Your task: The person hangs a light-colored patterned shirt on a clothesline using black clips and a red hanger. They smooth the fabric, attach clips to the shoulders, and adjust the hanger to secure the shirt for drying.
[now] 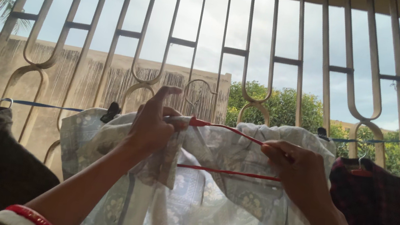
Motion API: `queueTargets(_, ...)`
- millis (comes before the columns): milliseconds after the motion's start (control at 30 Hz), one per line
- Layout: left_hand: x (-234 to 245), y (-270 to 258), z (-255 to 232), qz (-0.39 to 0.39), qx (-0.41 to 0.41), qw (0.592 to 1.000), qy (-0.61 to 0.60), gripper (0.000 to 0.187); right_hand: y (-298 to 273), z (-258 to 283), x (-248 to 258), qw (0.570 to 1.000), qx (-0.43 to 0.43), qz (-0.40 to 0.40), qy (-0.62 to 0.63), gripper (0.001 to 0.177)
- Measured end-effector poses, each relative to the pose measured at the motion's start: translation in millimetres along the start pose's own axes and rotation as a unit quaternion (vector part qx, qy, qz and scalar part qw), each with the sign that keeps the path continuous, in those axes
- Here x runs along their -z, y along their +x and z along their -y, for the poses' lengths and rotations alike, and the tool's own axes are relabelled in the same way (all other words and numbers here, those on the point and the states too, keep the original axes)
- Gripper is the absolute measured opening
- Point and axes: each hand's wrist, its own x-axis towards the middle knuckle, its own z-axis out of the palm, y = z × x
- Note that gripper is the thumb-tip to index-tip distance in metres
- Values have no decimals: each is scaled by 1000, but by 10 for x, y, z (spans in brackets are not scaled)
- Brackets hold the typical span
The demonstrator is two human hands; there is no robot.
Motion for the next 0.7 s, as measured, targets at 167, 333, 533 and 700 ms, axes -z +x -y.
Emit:
queueTargets(167, -125, -23, 39, -20, 27, 999, 41, 77, 70, -173, 42, 997, 58, -36, 23, 26)
queueTargets(333, -352, -198, 15, -148, -206, 940, 229, 83, 140, -248, 6, 998, 49, -32, 6, 26)
queueTargets(533, -648, -247, -73, -44, -299, 925, 230, 54, 246, -162, -6, 992, 118, -53, -1, 26)
queueTargets(700, -799, -5, -38, -25, -249, 935, 250, 37, 287, -94, 36, 997, 52, -48, -30, 23)
